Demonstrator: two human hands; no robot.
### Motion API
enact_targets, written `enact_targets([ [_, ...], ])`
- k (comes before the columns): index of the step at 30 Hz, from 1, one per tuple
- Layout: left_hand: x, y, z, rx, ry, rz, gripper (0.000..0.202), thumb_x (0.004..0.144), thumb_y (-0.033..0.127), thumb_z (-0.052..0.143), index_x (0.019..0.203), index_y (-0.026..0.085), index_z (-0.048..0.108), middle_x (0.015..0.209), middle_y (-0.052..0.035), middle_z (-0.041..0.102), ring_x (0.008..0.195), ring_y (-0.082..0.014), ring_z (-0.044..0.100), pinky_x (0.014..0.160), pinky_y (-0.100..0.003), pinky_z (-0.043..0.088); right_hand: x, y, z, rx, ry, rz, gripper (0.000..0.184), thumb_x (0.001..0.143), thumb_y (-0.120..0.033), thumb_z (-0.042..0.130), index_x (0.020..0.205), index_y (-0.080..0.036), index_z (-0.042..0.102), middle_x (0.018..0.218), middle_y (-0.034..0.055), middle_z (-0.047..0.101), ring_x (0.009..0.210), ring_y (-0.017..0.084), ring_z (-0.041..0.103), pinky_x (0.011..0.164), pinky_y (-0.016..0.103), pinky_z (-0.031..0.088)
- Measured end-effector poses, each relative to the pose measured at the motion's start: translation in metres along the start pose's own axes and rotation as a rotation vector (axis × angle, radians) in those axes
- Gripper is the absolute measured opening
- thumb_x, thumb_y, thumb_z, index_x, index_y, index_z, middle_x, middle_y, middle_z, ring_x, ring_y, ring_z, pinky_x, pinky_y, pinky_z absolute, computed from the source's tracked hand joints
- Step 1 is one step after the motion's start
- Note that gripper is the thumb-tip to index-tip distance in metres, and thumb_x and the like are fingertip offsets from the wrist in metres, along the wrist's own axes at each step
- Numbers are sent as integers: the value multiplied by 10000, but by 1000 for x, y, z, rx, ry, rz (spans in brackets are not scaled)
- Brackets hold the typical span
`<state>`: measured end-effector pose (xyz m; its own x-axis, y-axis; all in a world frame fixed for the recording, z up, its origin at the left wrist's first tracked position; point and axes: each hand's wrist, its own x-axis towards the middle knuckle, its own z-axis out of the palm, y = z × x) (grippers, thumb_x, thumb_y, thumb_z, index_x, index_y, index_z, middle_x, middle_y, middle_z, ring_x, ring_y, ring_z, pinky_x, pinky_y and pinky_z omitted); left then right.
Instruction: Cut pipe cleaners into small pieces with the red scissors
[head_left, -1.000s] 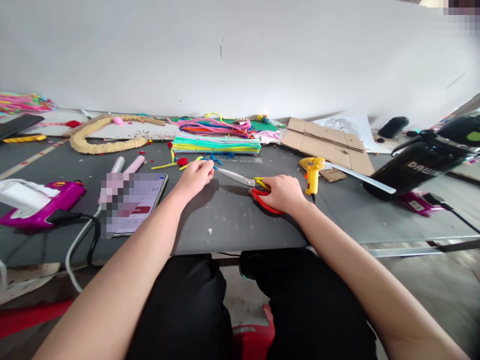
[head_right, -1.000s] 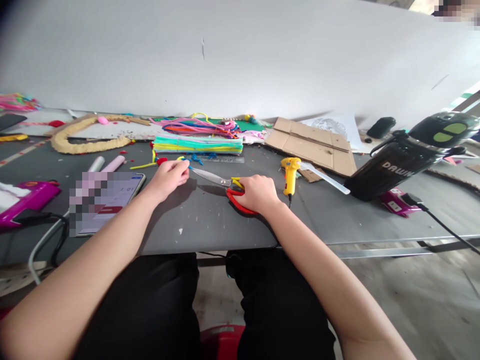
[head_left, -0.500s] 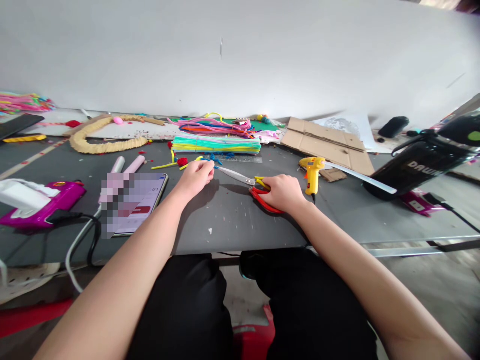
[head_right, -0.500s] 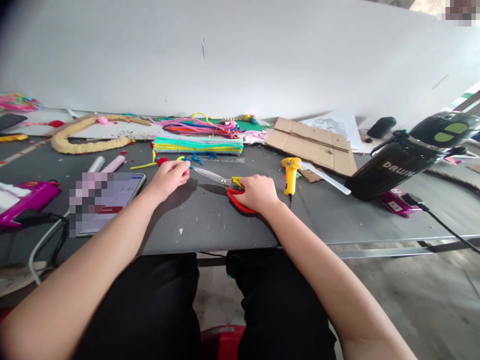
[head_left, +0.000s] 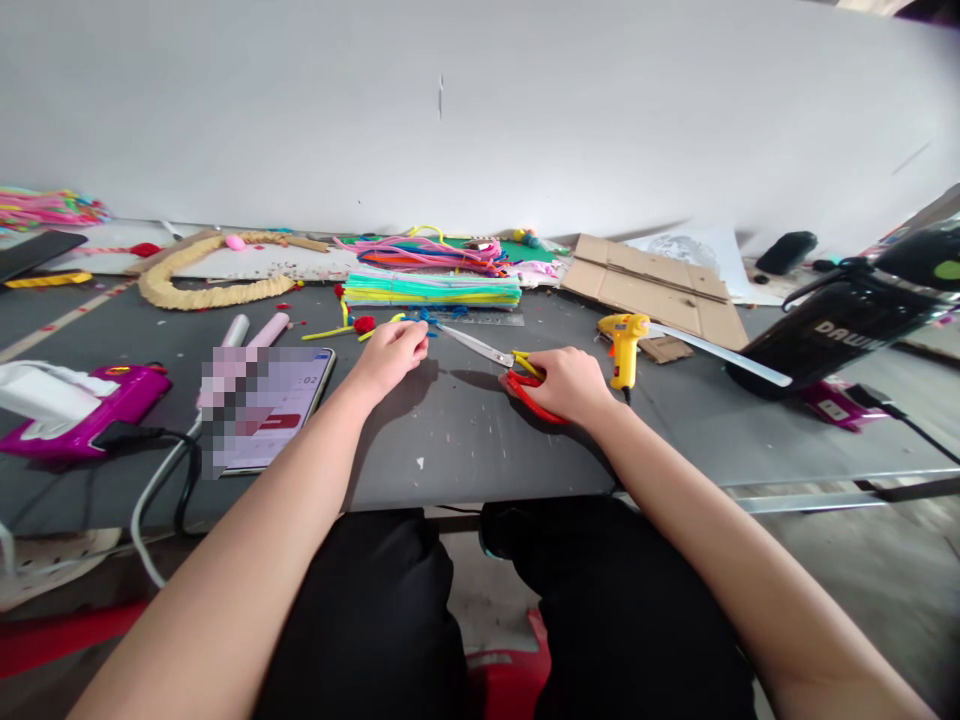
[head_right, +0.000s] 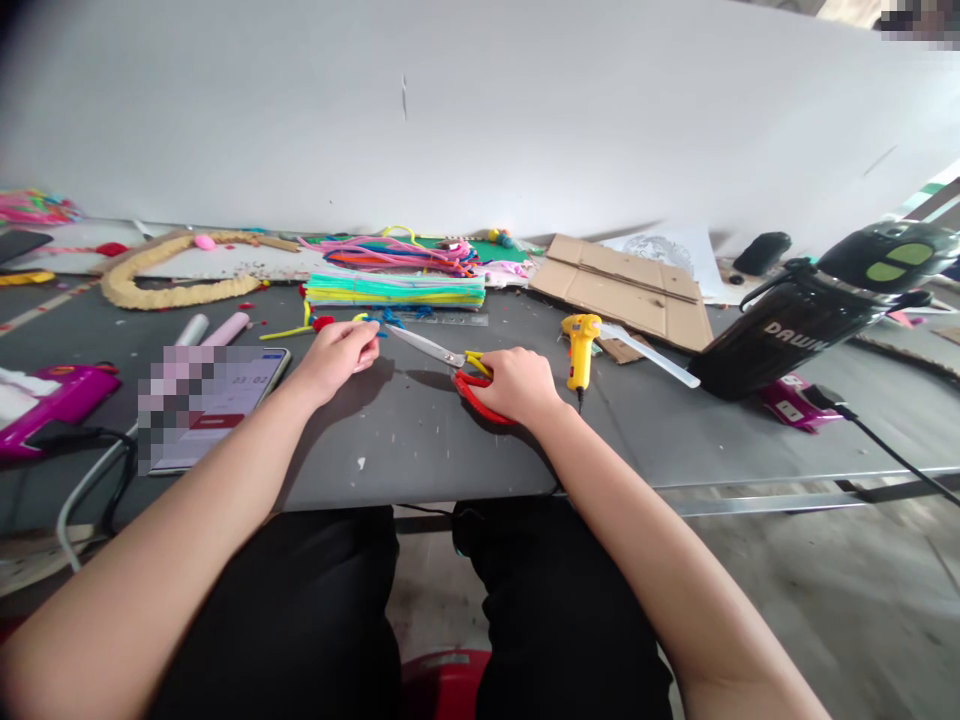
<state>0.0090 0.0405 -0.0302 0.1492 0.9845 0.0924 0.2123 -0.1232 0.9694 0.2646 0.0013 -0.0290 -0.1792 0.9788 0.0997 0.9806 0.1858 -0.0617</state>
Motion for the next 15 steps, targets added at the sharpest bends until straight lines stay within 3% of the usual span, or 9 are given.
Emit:
enact_targets([
  [15, 3, -9, -3, -46, -41, 24, 351, 906, 393, 553, 646, 177, 458, 574, 33, 389, 492, -73, 356, 472, -235, 248, 0, 1, -1, -3, -15, -8, 538, 837, -712, 432, 776, -248, 697, 776, 64, 702, 691, 209, 584, 580, 293, 243],
])
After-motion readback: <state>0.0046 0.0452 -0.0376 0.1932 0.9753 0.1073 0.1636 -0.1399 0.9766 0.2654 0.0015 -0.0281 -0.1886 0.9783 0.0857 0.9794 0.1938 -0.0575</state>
